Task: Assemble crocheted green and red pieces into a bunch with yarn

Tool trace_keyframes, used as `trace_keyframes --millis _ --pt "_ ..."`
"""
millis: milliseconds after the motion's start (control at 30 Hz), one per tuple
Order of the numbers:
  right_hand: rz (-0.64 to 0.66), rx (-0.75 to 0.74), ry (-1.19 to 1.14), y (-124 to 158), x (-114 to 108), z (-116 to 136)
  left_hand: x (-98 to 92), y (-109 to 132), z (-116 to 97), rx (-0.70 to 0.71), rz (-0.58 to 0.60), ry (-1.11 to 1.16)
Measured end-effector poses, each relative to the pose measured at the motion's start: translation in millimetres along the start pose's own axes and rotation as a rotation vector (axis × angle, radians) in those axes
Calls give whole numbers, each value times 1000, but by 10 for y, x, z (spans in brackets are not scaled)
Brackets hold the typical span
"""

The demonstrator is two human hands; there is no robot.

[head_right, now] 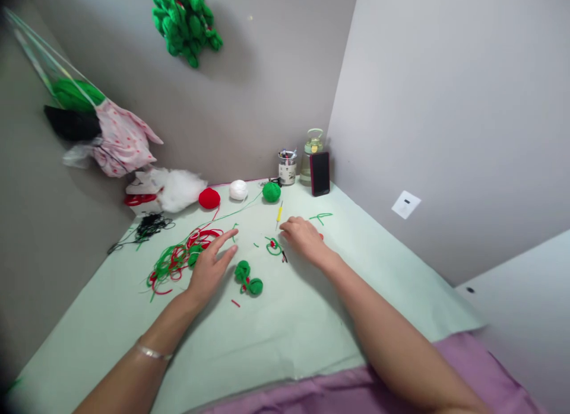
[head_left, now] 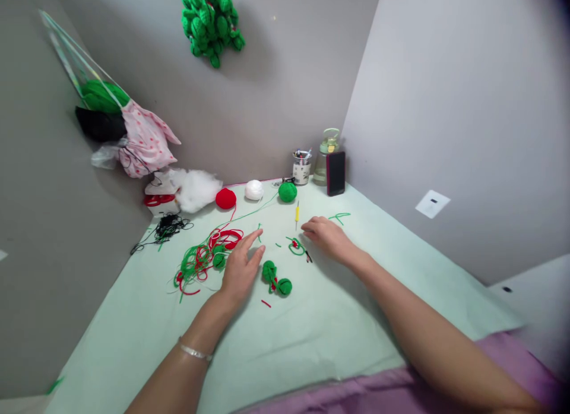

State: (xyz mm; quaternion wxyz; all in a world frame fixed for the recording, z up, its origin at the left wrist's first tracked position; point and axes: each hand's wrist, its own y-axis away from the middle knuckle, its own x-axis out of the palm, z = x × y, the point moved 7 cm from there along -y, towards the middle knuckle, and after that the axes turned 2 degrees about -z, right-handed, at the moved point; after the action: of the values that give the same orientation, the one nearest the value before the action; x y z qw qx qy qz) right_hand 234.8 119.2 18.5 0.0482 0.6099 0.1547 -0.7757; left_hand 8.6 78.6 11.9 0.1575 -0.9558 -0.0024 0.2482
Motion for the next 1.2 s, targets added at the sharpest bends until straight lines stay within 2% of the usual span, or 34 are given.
trace_keyframes --millis 167,267,367,400,467,567,633,667,733,800,867,1000,1100,1200 --pt "100 -233 42 106 45 432 70 -97 -304 8 172 -71" --pt "117 -241 82 148 41 507 72 -269 -503 68 218 -117" --pt "133 -232 86 164 61 520 168 -497 -666 170 312 -60" --pt "134 -229 78 165 63 517 204 -569 -684 176 325 -56" --pt "122 -214 43 163 39 498 246 -673 -697 172 278 -43" --pt "73 -167 -37 153 -66 444 328 -625 -711 180 229 16" --pt "52 -126 -275 144 -146 420 384 -493 -707 163 237 102" --pt "51 -100 -464 139 -175 414 412 -419 -692 119 264 265" --pt "57 -46 -873 134 -206 416 505 -269 -662 30 398 514" --pt "71 0 -1129 138 -206 435 507 -195 -593 -38 416 620" --pt "97 20 -1226 151 -195 465 451 -184 -475 -113 357 672" --pt "212 41 -1313 188 -153 522 400 -133 -299 -205 417 714" --pt "314 103 -1403 203 -109 524 269 -106 -239 -159 379 644" --pt "349 176 -1514 190 -87 485 116 -88 -219 -98 331 524"
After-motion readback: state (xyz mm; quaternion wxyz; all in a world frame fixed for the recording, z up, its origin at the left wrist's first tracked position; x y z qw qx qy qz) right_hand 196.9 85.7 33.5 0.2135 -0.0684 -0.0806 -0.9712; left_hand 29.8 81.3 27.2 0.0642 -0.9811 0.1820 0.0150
